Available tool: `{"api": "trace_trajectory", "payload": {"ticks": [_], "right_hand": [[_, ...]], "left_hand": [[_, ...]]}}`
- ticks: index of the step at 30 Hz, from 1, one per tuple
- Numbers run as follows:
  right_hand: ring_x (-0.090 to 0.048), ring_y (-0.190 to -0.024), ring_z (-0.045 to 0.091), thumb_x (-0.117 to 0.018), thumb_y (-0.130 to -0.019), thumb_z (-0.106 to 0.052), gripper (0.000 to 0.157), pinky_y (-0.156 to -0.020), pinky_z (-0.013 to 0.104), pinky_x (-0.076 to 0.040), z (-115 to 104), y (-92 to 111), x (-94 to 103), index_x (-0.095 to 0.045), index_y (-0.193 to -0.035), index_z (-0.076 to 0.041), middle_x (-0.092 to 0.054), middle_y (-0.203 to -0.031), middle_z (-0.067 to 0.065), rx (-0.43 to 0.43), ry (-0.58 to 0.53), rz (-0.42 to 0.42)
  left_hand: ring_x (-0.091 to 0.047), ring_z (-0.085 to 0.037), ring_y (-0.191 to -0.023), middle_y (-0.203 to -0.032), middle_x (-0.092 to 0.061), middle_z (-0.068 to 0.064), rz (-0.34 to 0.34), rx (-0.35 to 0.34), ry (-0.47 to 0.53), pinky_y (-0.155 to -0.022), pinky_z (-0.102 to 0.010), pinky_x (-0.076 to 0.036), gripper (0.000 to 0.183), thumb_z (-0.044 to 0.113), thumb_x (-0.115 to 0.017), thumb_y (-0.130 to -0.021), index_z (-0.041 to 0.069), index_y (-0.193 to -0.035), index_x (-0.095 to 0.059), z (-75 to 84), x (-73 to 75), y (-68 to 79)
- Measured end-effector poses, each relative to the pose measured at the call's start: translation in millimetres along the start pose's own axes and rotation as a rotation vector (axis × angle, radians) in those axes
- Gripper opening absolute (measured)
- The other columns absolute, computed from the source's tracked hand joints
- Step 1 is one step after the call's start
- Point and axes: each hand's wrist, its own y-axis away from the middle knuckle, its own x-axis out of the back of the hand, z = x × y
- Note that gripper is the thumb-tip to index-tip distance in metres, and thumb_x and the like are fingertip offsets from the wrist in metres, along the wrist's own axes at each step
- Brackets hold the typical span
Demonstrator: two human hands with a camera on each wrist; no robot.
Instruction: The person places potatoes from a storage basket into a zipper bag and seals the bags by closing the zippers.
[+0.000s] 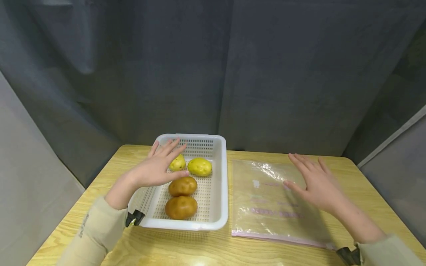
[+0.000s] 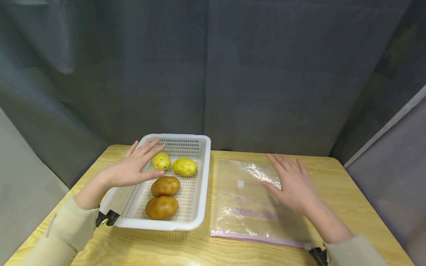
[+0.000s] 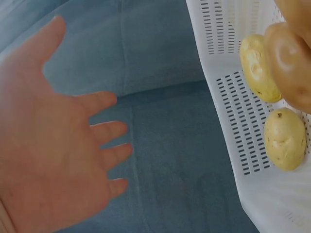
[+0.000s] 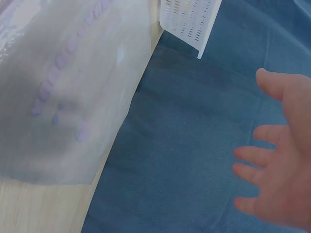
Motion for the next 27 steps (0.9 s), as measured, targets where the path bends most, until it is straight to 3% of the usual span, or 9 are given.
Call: {"api": "trace_trajectory", "payload": {"ticks": [14, 27], "right_hand": [[-0.036, -0.124, 0.041, -0.056, -0.084, -0.049, 0.074, -0.109, 0.055, 0.001, -3.3, 14.5, -9.9, -0.030, -0.142, -0.009, -0.036, -0.140, 0.021, 0.031, -0.010, 0.016], [-0.042, -0.120, 0.040, -0.063, -0.080, -0.046, 0.076, -0.103, 0.060, -0.018, -3.2, 25.2, -21.7, -0.034, -0.140, -0.007, -0.038, -0.138, 0.022, 0.065, -0.044, -0.004]], "left_hand": [[-0.003, -0.024, -0.140, -0.153, -0.007, -0.003, 0.012, -0.091, 0.005, -0.110, -0.049, 0.001, 0.081, 0.066, -0.043, -0.082, 0.021, -0.146, -0.020, 22.1, -11.4, 6.1], [-0.004, -0.018, -0.140, -0.153, -0.006, 0.001, -0.044, -0.173, 0.020, -0.112, -0.043, -0.002, 0.083, 0.070, -0.039, -0.080, 0.024, -0.146, -0.019, 41.8, -28.7, 9.2]]}}
